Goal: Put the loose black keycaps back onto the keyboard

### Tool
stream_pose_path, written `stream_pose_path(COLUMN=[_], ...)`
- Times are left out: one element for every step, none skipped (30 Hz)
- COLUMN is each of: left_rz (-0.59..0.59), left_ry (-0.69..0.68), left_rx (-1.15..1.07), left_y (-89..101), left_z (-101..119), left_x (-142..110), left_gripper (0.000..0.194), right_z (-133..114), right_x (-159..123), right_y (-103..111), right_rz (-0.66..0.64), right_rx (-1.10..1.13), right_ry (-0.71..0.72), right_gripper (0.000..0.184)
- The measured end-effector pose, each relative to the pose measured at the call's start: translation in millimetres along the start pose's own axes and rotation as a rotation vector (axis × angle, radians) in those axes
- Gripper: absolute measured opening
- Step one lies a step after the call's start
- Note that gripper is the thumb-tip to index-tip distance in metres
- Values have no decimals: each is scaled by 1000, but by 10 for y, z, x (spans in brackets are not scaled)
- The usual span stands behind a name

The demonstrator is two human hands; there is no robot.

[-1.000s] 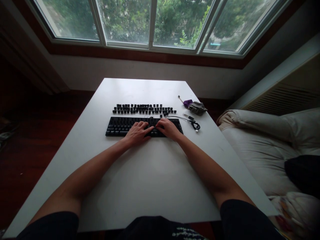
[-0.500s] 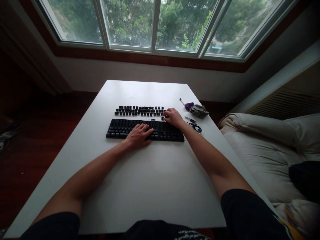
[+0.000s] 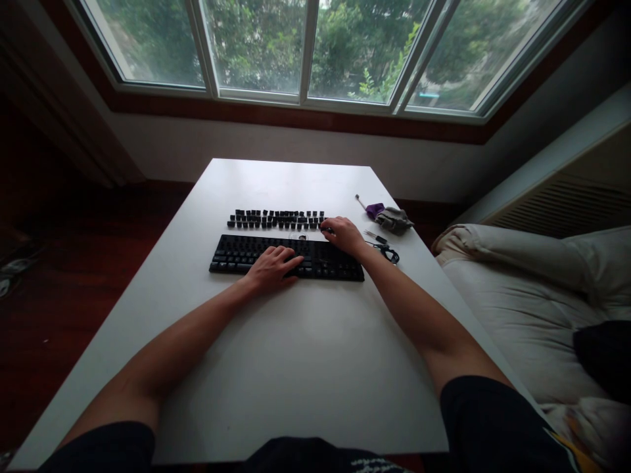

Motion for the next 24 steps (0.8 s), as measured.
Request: stream_pose_path(left_rz=[3, 4, 5, 5, 5, 6, 9, 12, 15, 18, 20, 21, 22, 23, 26, 29, 31, 33, 35, 37, 39, 41, 43, 45], left_ry=[-2, -4, -5, -5, -4, -3, 0, 3, 7, 11, 13, 13, 13, 13, 13, 14, 14, 13, 11, 7, 3, -2, -5, -6], left_rx=[1, 1, 2, 2, 2, 1, 1, 0, -1, -1, -1, 0, 1, 3, 5, 6, 8, 8, 8, 8, 7, 6, 4, 3], left_y=[-8, -14, -18, -21, -21, -21, -20, -19, -18, -18, -18, -18, -19, -20, -21, -22, -25, -29, -33, -39, -45, -52, -58, -63], left_z=[-7, -12, -14, -15, -14, -11, -8, -4, -2, 0, 2, 3, 3, 3, 2, 1, -1, -3, -4, -5, -7, -9, -12, -15], left_x=[-1, -2, -1, 0, 1, 2, 4, 5, 6, 6, 7, 6, 6, 5, 4, 3, 2, 1, 0, -1, -2, -3, -4, -5], left_gripper=[52, 52, 52, 52, 52, 52, 52, 52, 52, 53, 52, 52, 52, 52, 52, 51, 51, 51, 51, 50, 50, 49, 49, 49], right_z=[-61, -129, -198, -264, -325, -381, -429, -471, -506, -535, -557, -574, -586, -593, -595, -592, -582, -564, -538, -503, -462, -417, -370, -324], right_x=[-46, -96, -150, -207, -263, -318, -370, -417, -458, -493, -521, -543, -560, -574, -587, -599, -612, -625, -640, -656, -672, -689, -706, -722], right_y=[38, 77, 114, 150, 181, 207, 232, 254, 273, 291, 307, 320, 331, 339, 347, 353, 358, 362, 366, 368, 370, 372, 376, 382], right_rz=[10, 19, 30, 46, 57, 64, 78, 89, 101, 112, 120, 126, 130, 133, 139, 148, 159, 168, 174, 173, 165, 154, 141, 131], right_rx=[16, 33, 50, 65, 80, 97, 115, 135, 156, 176, 192, 206, 217, 226, 236, 247, 259, 273, 288, 307, 326, 344, 360, 368], right_ry=[12, 32, 50, 60, 61, 60, 57, 55, 54, 54, 55, 56, 57, 58, 58, 56, 50, 38, 18, -10, -43, -76, -102, -117], right_gripper=[19, 19, 19, 18, 18, 19, 19, 19, 20, 21, 22, 22, 23, 23, 23, 22, 22, 21, 21, 22, 22, 23, 24, 24])
Point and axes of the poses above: each hand's wrist, its own x-axis towards the middle knuckle, its own y-axis out of the back of the hand, z = x × y, the point moved 3 cm from there along x, towards the middle knuckle, and after that the axes turned 4 degrees about x, right-handed, at the moved point
